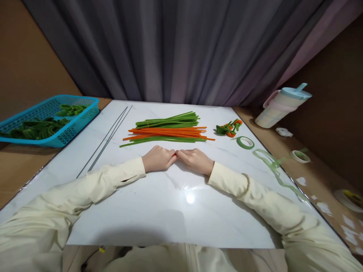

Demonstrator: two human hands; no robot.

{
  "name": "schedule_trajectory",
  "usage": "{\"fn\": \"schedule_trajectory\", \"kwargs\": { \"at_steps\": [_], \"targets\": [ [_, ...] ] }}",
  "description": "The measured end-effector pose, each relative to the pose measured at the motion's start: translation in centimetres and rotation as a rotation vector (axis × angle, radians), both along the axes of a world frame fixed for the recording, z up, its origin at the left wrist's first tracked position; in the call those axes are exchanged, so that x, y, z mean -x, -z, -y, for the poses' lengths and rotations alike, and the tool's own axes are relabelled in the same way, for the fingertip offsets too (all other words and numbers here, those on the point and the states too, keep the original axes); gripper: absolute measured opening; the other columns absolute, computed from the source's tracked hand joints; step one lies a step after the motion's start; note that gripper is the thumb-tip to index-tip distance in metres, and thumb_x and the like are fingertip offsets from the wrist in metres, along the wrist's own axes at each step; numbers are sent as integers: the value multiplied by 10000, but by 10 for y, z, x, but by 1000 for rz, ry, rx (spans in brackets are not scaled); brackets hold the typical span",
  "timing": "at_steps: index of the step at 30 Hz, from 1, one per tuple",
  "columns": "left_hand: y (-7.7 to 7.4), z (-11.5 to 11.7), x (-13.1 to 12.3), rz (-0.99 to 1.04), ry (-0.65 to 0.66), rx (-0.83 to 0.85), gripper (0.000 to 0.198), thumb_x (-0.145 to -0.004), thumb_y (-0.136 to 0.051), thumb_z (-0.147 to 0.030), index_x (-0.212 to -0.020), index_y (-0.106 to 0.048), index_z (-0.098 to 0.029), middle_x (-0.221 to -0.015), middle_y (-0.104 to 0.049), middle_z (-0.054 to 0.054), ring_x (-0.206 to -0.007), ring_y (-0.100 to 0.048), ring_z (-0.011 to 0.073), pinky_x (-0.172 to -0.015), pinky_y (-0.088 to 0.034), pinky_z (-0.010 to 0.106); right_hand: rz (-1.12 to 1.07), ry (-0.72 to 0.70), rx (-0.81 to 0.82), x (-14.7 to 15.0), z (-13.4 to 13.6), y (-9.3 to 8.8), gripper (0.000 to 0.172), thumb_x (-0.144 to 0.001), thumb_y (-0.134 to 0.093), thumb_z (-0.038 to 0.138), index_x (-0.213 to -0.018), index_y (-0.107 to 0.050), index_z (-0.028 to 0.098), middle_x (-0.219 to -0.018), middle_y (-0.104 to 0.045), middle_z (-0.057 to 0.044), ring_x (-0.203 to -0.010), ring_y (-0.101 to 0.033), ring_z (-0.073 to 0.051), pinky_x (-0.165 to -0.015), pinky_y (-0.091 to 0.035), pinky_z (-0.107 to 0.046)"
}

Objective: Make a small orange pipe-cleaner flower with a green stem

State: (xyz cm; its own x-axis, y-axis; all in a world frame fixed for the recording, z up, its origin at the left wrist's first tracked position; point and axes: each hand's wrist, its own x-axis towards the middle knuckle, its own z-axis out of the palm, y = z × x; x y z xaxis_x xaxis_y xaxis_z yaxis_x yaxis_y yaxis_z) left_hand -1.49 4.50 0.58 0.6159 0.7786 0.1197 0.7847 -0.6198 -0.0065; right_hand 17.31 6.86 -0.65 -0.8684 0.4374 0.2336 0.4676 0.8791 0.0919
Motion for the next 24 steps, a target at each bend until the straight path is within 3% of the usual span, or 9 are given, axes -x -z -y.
{"fn": "schedule_trajectory", "kwargs": {
  "at_steps": [8,13,18,24],
  "targets": [
    [-2,1,0,-1,-18,-3,336,-899,-305,-319,-767,-556,-139,-590,-617,60,-491,-562,182,-496,-349,266,-29,-7,-33,0,-1,3,144,-923,-346,188,-897,-484,153,-727,-587,-17,-562,-481,-105,-499,-197,-259],
    [-8,1,4,59,37,73,336,-889,-270,-290,-738,-541,-163,-594,-603,35,-501,-532,168,-504,-323,266,-29,-10,-41,0,1,2,146,-922,-343,176,-909,-486,149,-743,-597,-16,-565,-490,-103,-490,-187,-260],
    [-15,-6,9,237,40,315,278,-824,-292,-193,-679,-528,-172,-635,-604,23,-580,-536,154,-585,-372,251,-23,15,-53,0,1,2,173,-940,-331,215,-906,-488,150,-753,-600,-14,-548,-484,-98,-481,-181,-270],
    [-31,-13,12,407,137,622,300,-805,-276,-145,-646,-531,-155,-733,-616,29,-704,-537,144,-689,-403,231,-31,17,-73,1,1,2,211,-953,-299,244,-911,-486,156,-745,-594,-10,-538,-481,-92,-482,-187,-276]
  ]
}}
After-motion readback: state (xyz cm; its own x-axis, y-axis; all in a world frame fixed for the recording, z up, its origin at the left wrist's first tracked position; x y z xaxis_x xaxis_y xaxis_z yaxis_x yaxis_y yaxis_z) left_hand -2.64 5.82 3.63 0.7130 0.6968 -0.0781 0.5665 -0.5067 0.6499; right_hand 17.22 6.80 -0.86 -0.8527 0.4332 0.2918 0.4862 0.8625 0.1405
